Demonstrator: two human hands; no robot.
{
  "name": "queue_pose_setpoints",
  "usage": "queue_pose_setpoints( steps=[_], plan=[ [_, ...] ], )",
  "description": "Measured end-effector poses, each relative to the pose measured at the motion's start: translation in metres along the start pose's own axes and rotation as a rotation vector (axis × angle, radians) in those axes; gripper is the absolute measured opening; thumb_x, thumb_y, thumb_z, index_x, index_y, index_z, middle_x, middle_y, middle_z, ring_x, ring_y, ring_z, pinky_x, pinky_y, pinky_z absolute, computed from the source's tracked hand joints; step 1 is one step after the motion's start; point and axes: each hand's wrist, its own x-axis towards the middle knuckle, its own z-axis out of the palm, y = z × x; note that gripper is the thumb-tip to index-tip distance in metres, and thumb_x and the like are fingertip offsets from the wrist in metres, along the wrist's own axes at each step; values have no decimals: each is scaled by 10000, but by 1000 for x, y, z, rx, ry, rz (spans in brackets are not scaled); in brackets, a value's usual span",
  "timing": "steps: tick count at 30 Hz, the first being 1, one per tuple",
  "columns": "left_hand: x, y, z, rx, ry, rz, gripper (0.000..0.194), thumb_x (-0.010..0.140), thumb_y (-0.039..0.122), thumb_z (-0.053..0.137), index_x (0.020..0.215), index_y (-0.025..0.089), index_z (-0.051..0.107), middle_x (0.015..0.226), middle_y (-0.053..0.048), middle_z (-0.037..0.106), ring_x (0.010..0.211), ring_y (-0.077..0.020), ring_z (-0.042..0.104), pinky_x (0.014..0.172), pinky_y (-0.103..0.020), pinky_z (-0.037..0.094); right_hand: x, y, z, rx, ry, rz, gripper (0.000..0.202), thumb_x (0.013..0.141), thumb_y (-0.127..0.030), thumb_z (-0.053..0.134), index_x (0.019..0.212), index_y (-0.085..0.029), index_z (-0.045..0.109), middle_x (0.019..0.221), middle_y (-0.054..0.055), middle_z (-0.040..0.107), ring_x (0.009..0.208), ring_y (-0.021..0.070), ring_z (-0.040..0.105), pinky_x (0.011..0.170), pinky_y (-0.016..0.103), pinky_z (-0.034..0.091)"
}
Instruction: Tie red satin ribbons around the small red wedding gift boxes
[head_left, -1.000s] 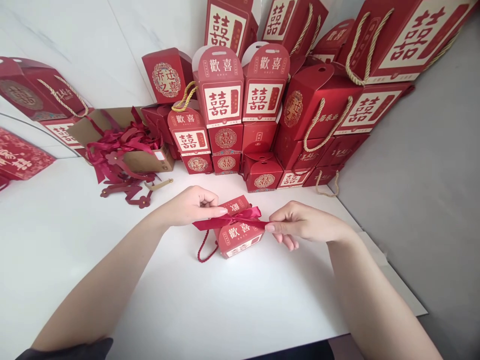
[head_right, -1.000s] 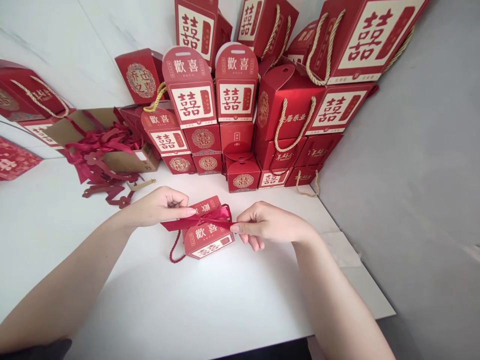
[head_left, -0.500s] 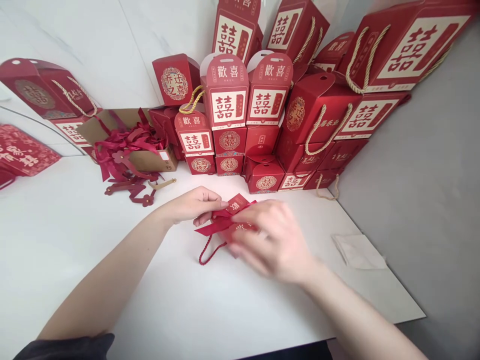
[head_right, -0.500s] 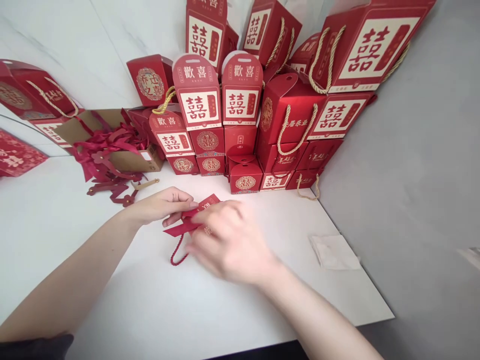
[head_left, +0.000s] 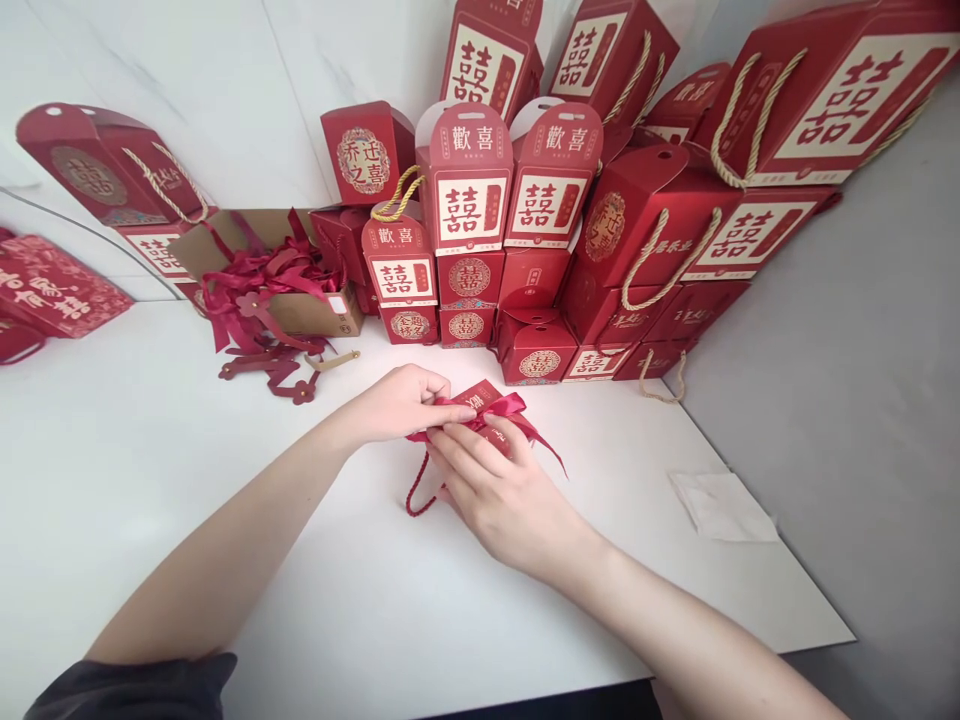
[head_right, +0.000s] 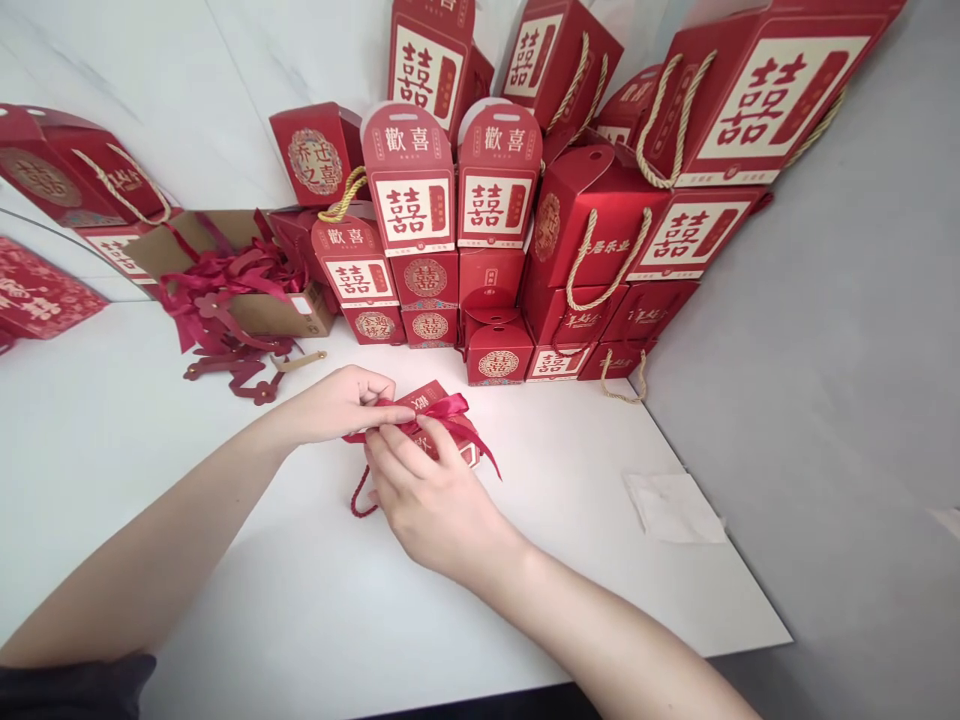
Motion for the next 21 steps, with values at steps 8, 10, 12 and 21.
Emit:
queue_pose_setpoints(
  steps=[8,10,12,21],
  plan=[
    [-1,0,3,37,17,6,516,711,524,708,575,165,364,550,56,335,533,-76,292,485,-213,201,-9,42,-46,743,-146,71,296,1005,-215,421,1179,-198,661,1230,58,660,1136,173,586,1014,328,445],
    [-1,2,4,69,20,-9,521,700,521,716,574,168,355,547,56,333,530,-77,282,486,-216,190,-10,48,-49,861,-204,88,304,1008,-208,410,1131,-201,687,1161,60,687,1074,163,620,981,317,463],
    [-2,4,5,102,21,-14,526,690,531,720,574,170,355,541,56,334,527,-79,278,486,-219,182,-14,53,-52,947,-262,92,300,999,-201,424,1097,-179,707,1124,76,704,1050,172,636,956,319,473],
    [-12,17,10,323,136,-61,634,655,748,628,574,186,346,529,38,398,516,-114,355,481,-241,233,-34,91,-39,1212,104,559,269,969,-406,502,1025,-230,698,814,34,728,766,142,648,683,243,491]
  ],
)
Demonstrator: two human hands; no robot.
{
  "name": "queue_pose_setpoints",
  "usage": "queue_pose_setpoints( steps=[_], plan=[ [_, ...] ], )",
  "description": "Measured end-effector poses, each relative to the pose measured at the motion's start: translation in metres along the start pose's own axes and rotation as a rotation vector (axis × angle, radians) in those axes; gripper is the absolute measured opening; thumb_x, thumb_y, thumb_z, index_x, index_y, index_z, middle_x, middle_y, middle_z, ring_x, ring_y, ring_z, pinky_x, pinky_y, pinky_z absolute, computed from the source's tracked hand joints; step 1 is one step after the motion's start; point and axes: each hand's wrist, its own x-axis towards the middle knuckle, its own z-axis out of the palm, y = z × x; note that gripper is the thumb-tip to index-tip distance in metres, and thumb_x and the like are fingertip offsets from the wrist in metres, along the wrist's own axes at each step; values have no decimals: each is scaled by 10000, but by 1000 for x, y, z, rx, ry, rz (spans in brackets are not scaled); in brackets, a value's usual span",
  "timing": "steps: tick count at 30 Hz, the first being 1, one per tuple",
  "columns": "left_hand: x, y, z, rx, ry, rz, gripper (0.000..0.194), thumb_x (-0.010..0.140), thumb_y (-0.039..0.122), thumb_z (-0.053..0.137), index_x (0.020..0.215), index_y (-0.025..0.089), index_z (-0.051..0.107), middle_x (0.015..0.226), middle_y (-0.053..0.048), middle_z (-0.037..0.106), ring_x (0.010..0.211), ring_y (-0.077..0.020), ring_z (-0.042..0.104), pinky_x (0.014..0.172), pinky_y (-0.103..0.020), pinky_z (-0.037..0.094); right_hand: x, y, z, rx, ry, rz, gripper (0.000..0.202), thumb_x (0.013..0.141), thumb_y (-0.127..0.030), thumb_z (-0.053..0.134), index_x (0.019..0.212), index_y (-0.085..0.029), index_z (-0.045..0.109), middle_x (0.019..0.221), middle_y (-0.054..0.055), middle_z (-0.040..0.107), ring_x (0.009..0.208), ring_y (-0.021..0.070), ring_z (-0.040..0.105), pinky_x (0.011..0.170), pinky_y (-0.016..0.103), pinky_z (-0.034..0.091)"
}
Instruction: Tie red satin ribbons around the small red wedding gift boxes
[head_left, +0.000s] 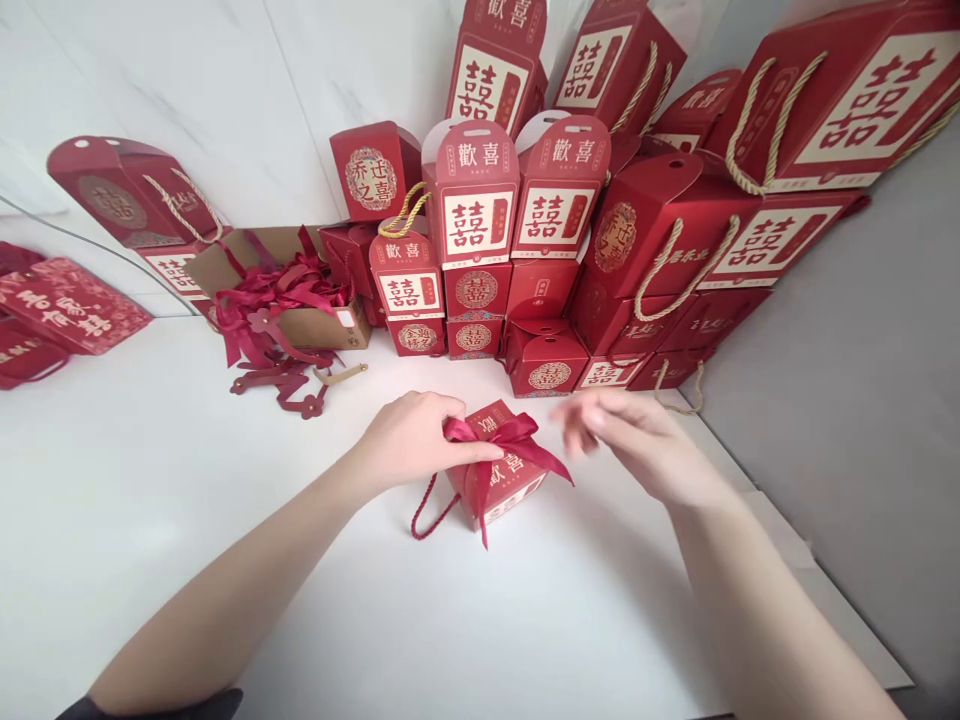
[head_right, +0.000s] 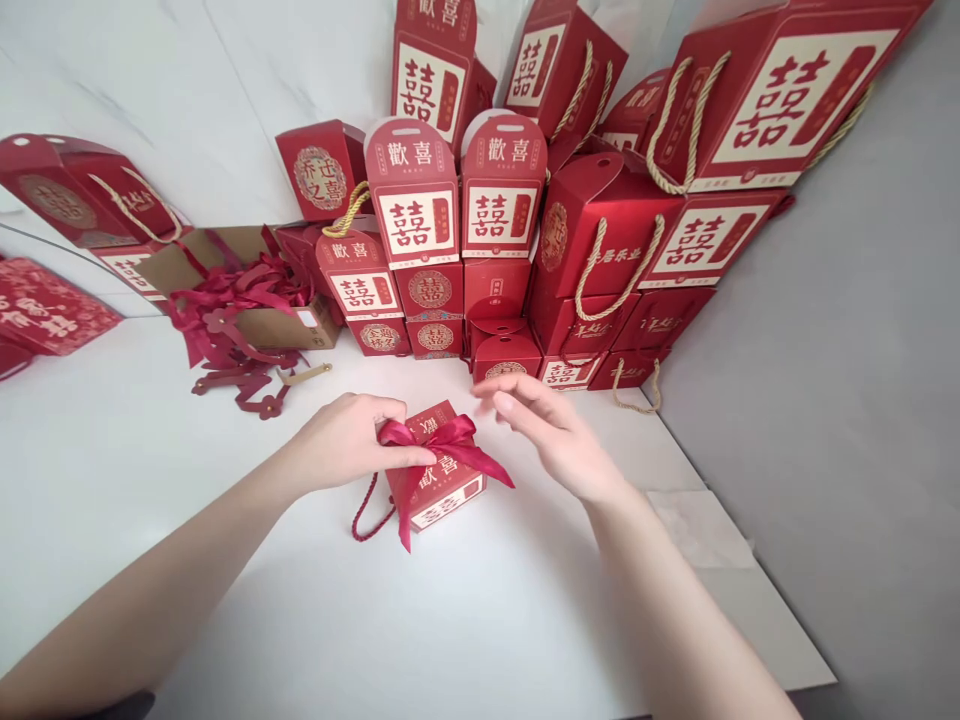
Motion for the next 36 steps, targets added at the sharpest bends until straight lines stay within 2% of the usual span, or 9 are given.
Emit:
queue_pose_setpoints(
  steps=[1,2,4,9,12,18,22,32,36],
  plan=[
    [-1,2,0,17,-9,1,628,640,745,644,573,187,362,534,36,424,522,-121,381,485,-242,242,5,6,3,-41,143,-6,258,953,-420,527,1093,-248,659,992,42,712,922,160,637,800,269,490],
    [-1,3,-1,28,-26,7,619,626,737,662,575,189,378,536,36,442,527,-125,398,488,-243,246,10,12,7,-76,201,17,273,936,-444,546,1113,-256,632,1154,51,662,1062,183,599,885,295,472],
    [-2,5,-2,35,-63,28,596,610,716,689,581,193,405,537,40,454,527,-127,410,493,-245,247,17,20,16,-61,149,71,280,930,-482,536,1067,-250,611,1295,61,579,1172,214,550,949,341,449],
    [-2,3,-4,43,-120,85,605,591,722,699,577,191,409,526,49,443,520,-119,390,499,-249,232,17,20,22,-77,-38,61,281,881,-455,629,766,-201,598,1350,80,538,1338,258,432,1081,419,330],
    [-3,4,-6,92,-112,99,620,585,742,687,561,187,410,506,44,440,511,-121,383,497,-258,211,14,17,18,-108,-84,71,274,892,-435,623,746,-202,632,1388,72,522,1339,250,436,1113,438,293],
    [-7,5,-7,185,-26,117,592,589,724,690,563,189,439,507,27,471,495,-126,359,509,-271,174,15,17,14,-147,-115,78,314,913,-449,585,731,-207,667,1360,60,536,1306,247,462,1105,447,330],
    [-7,4,-6,204,-32,121,565,606,699,695,562,190,454,508,19,496,490,-130,363,517,-276,163,16,15,13,-175,-141,55,325,918,-456,573,731,-207,666,1305,65,551,1302,255,453,1107,467,326],
    [-9,8,-4,332,23,96,659,576,820,620,540,190,430,480,3,475,472,-133,342,498,-275,156,18,24,11,-109,-153,75,349,922,-445,574,687,-193,630,1298,62,523,1328,230,426,1113,425,319],
    [-8,5,-9,281,-44,69,658,591,819,609,550,188,427,479,12,455,477,-130,351,477,-268,172,19,25,13,-37,-138,73,316,914,-466,579,764,-198,654,1287,60,557,1255,231,502,1055,401,383]
  ],
)
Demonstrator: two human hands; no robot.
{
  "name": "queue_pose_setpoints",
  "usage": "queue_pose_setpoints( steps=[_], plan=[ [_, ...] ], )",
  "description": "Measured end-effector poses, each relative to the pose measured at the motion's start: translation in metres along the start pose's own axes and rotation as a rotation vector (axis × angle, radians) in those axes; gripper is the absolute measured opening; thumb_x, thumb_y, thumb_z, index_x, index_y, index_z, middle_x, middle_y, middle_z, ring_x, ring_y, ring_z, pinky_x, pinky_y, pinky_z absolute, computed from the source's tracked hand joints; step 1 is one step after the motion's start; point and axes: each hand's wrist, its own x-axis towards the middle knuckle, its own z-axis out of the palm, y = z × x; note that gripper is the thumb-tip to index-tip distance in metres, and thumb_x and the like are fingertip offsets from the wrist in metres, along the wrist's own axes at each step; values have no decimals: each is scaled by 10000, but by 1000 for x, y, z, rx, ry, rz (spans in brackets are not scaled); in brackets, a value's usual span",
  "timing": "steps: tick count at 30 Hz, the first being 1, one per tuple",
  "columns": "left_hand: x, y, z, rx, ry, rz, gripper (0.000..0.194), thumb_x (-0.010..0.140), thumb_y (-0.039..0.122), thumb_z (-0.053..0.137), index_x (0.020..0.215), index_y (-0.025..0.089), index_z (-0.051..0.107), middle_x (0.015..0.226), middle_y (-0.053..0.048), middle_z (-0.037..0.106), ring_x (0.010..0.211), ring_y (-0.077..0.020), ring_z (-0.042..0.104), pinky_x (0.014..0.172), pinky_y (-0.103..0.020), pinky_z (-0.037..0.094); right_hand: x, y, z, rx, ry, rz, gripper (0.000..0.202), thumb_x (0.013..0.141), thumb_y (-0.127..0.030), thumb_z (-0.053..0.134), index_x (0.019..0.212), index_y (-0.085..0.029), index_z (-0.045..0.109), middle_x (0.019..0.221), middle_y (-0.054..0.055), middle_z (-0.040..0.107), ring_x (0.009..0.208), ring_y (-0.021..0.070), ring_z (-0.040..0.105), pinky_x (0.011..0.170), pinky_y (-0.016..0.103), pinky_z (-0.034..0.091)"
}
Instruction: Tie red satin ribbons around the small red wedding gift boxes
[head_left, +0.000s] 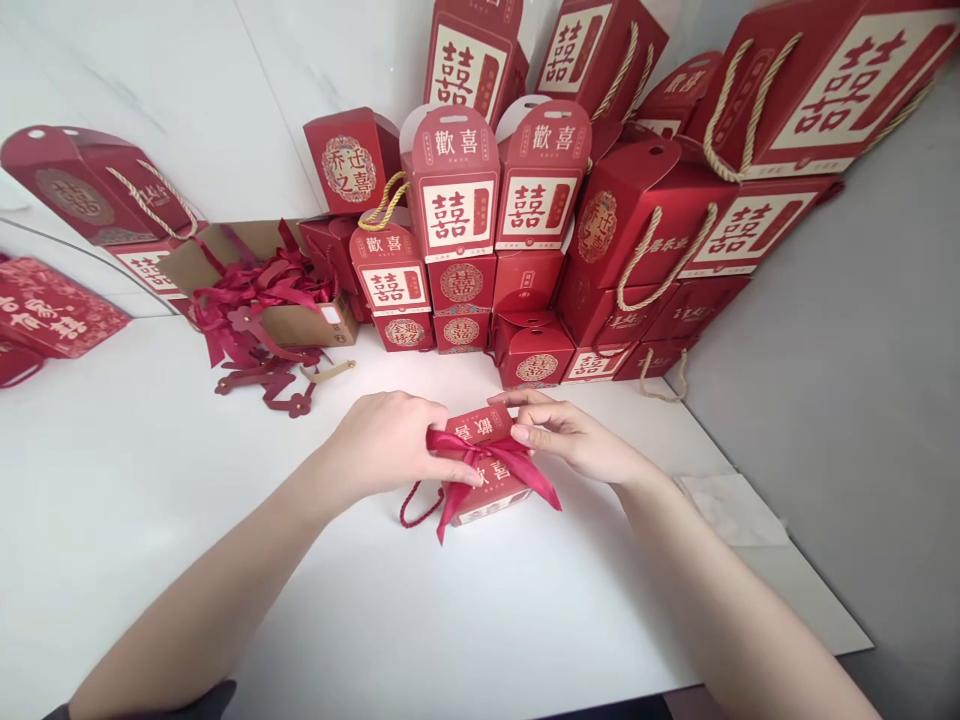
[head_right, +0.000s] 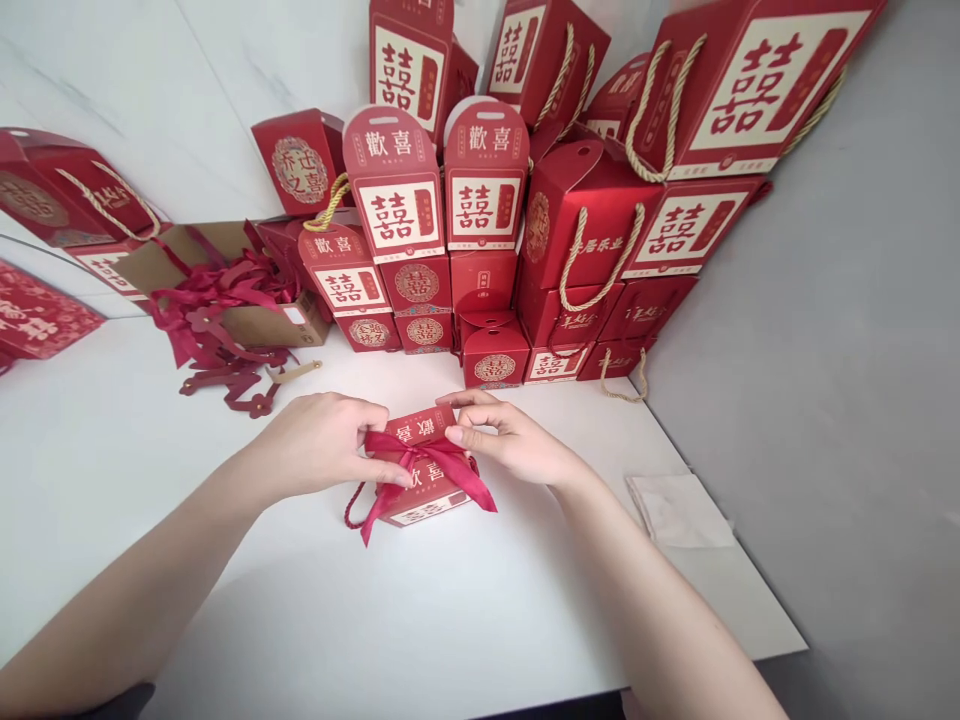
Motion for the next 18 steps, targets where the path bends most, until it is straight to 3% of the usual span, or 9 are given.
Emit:
queue_pose_setpoints(
  steps=[4,6,9,11,13,16,18],
  plan=[
    [-1,-10,-15,-219,-149,-1,566,712,719,602,570,179,509,523,25,428,489,-103,331,471,-248,199,-5,-11,-9,15,101,12,309,947,-482,509,1075,-230,636,1220,61,622,1162,204,559,1012,369,416],
    [-2,-16,-21,-282,-166,-11,500,777,672,568,646,191,599,521,35,393,488,-99,309,478,-243,203,-10,-14,-17,-55,118,59,371,955,-512,469,1000,-195,655,1081,71,672,1030,198,612,949,352,448],
    [-5,-20,-26,-266,14,-65,398,840,605,533,905,234,661,543,50,407,499,-105,354,504,-234,248,-15,-13,-27,-129,-26,193,475,938,-557,458,803,-150,663,797,71,687,777,185,645,806,333,494],
    [-8,-19,-26,-228,176,-110,373,875,565,498,1033,253,629,620,40,499,549,-120,444,546,-237,322,-15,-10,-29,-121,-140,255,459,930,-533,478,795,-139,672,746,68,684,719,179,643,749,319,504],
    [-10,-15,-25,-181,230,-90,404,860,573,518,1105,265,607,822,1,617,703,-159,562,639,-265,412,-15,-8,-26,-112,-243,258,364,930,-444,498,882,-144,699,789,62,695,743,173,647,723,298,504],
    [-14,-7,-23,-133,71,105,652,707,617,684,1265,306,548,1255,-51,586,1112,-270,559,880,-344,457,-15,-9,-19,-105,-435,250,289,919,-289,482,1072,-181,702,921,53,703,813,165,654,707,274,499],
    [-15,-2,-21,-157,-72,212,781,643,574,755,1338,327,498,1363,-50,527,1238,-296,491,966,-357,436,-16,-10,-16,-123,-491,254,318,903,-247,489,1156,-203,677,968,47,702,855,164,650,752,279,498]
  ],
)
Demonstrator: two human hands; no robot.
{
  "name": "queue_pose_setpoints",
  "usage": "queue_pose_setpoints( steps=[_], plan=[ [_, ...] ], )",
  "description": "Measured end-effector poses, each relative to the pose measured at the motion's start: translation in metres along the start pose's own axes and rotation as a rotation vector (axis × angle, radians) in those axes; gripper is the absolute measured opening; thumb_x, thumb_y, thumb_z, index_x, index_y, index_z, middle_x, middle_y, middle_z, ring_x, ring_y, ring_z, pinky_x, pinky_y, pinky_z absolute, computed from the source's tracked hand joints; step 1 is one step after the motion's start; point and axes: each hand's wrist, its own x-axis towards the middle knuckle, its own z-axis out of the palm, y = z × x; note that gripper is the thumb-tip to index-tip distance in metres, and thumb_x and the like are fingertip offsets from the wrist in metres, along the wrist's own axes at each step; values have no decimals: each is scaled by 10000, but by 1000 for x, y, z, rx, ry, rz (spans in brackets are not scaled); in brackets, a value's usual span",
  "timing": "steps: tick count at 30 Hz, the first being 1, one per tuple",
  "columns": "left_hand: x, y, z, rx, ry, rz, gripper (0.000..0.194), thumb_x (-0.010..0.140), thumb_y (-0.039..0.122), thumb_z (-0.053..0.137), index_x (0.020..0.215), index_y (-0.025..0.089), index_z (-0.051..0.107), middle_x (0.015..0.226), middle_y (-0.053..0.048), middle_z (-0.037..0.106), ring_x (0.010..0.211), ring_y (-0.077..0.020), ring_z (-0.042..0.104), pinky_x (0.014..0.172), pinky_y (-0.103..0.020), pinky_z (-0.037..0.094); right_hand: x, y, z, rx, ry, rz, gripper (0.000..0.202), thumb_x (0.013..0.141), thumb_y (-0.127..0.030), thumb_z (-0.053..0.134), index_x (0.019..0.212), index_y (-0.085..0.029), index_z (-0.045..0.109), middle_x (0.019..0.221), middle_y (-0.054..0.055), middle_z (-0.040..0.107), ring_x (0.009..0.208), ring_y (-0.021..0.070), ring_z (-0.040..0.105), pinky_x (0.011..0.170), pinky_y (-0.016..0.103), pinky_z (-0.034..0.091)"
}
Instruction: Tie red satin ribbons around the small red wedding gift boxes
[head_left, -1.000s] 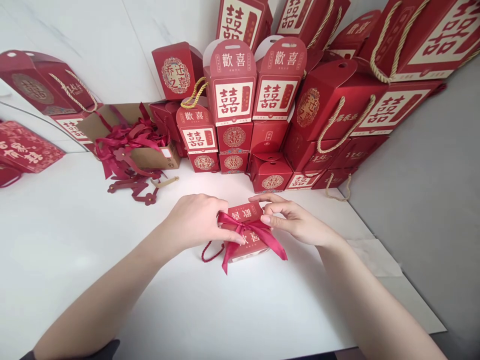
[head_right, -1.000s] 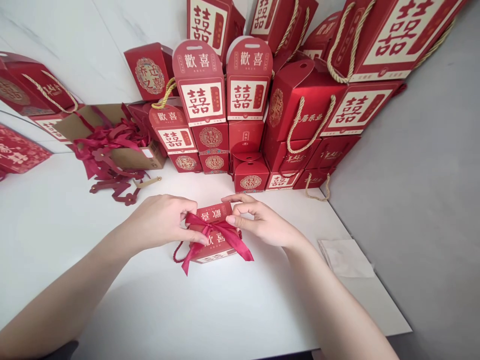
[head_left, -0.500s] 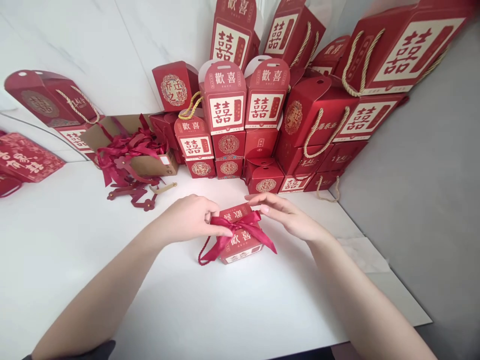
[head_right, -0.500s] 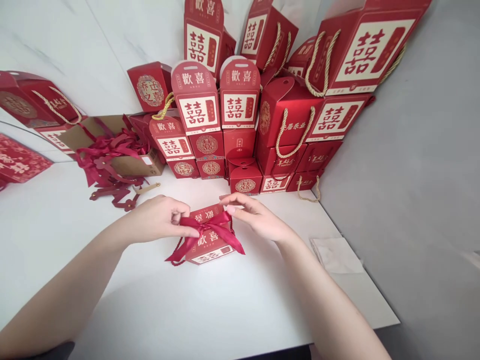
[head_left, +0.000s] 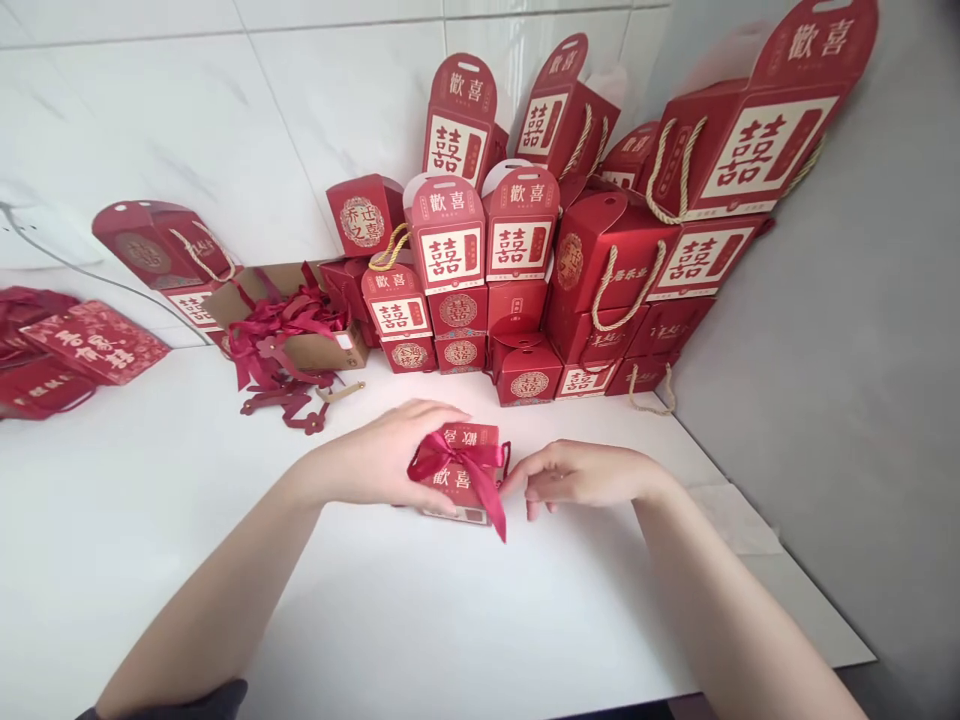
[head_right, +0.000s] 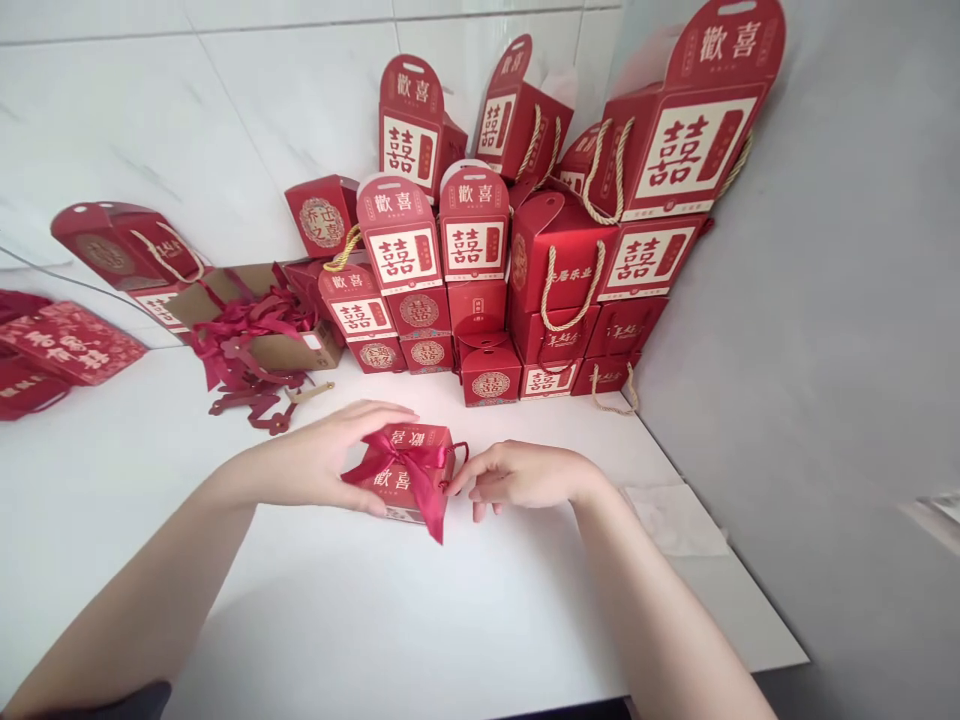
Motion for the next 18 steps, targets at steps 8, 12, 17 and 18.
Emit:
queue_pose_setpoints(
  steps=[8,12,17,18],
  plan=[
    [-18,-6,-11,66,-67,-188,814,597,561,760,1343,333,523,1241,-64,620,1135,-317,576,860,-345,478,4,10,0,-134,133,44,292,891,-340,537,1110,-199,670,1028,55,695,948,194,623,849,300,475],
    [-48,-38,-27,162,-18,-523,946,543,667,731,1399,357,478,1174,-73,671,1056,-358,635,791,-361,495,12,18,5,-163,121,86,267,883,-343,537,1056,-198,680,1009,56,702,909,197,635,803,290,480],
    [-98,-114,-66,171,28,-936,999,426,647,801,1340,330,550,1127,-36,709,1045,-323,649,882,-380,496,19,18,10,-229,131,106,246,877,-347,529,985,-192,687,934,47,699,867,195,630,764,278,473],
    [-109,-132,-76,121,46,-998,981,406,623,821,1302,301,582,1075,-36,724,1020,-312,653,874,-383,504,19,18,10,-233,134,110,246,876,-346,529,984,-189,684,930,48,698,866,195,629,763,278,473]
  ],
)
